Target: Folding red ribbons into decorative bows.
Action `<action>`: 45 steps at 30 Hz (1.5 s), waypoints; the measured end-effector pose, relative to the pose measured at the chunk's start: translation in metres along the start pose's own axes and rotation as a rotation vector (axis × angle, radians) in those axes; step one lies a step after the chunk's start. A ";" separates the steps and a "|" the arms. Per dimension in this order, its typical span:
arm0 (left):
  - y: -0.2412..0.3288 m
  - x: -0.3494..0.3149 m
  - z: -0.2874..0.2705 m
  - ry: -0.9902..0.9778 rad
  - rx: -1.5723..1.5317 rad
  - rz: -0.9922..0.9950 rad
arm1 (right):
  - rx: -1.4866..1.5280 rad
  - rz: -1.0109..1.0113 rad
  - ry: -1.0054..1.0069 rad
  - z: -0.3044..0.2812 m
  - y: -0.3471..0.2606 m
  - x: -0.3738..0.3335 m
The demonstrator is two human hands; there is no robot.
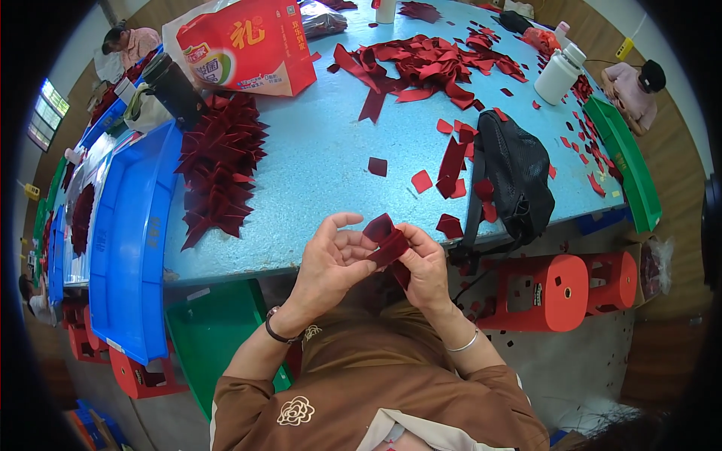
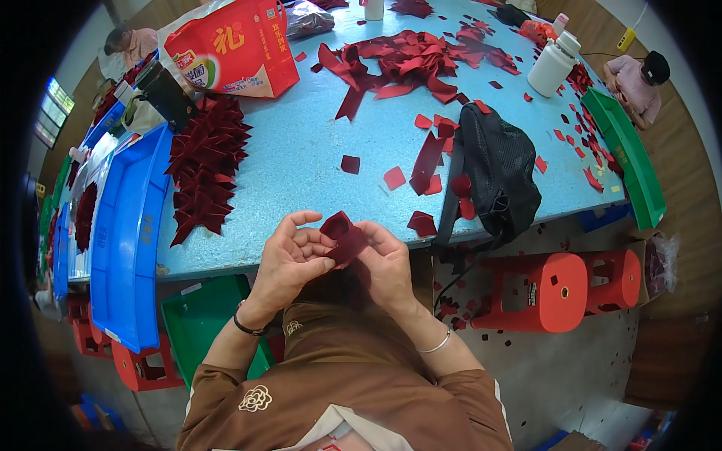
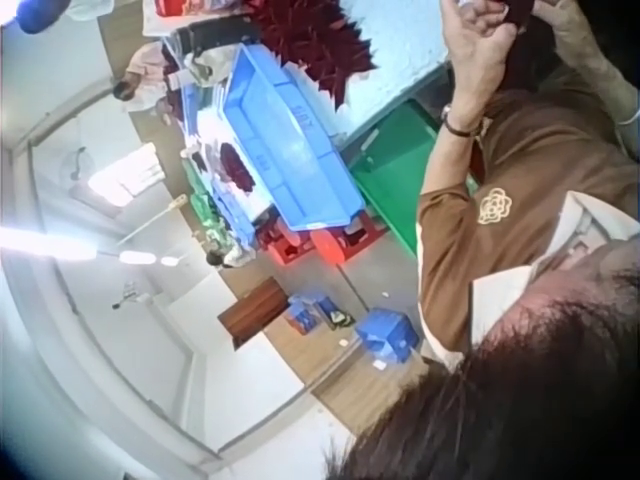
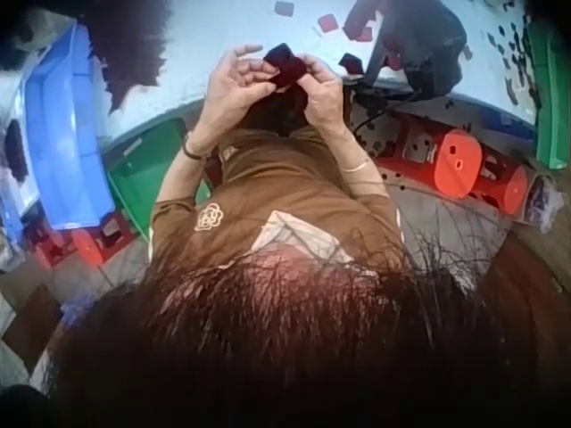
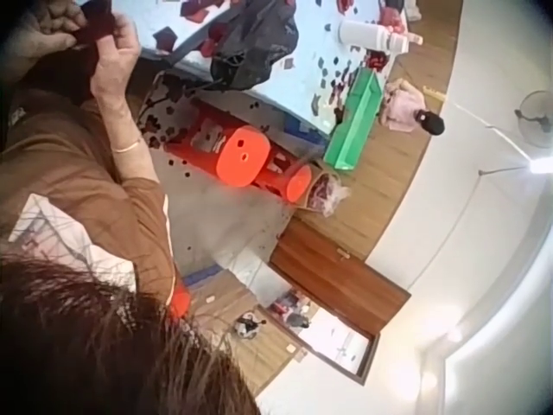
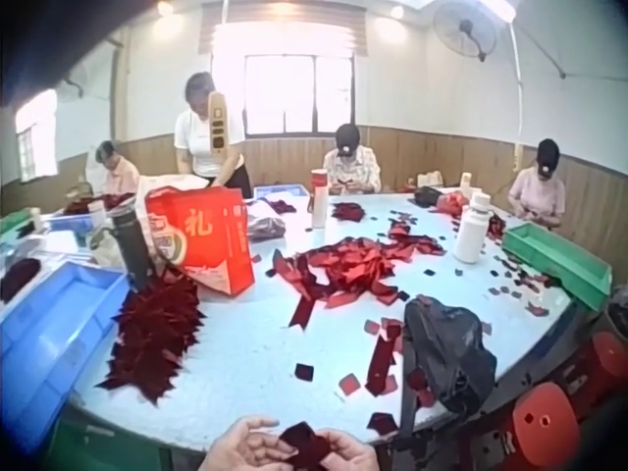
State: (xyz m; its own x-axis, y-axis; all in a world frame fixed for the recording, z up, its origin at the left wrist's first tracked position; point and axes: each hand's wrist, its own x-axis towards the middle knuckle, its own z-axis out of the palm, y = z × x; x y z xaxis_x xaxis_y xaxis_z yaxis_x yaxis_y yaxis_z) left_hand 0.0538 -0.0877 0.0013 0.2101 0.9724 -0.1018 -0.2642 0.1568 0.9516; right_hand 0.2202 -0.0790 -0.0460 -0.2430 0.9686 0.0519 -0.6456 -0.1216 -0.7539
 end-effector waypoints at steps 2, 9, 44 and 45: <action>0.001 0.002 -0.004 -0.036 -0.006 -0.040 | 0.004 0.047 0.017 -0.002 0.004 0.001; 0.005 0.019 -0.020 -0.007 0.179 0.010 | -0.195 0.019 -0.024 0.000 0.003 0.006; -0.007 -0.008 -0.026 0.218 0.382 0.197 | -0.356 0.008 -0.018 -0.003 0.008 0.013; -0.010 -0.010 -0.020 0.218 0.300 0.138 | -0.354 0.008 -0.020 -0.003 0.008 0.013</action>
State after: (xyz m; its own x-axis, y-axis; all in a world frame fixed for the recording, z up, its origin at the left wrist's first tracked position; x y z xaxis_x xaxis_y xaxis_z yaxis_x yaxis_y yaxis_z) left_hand 0.0360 -0.0960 -0.0131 -0.0211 0.9998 0.0043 0.0172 -0.0040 0.9998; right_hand 0.2140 -0.0665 -0.0528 -0.2633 0.9631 0.0550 -0.3534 -0.0432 -0.9345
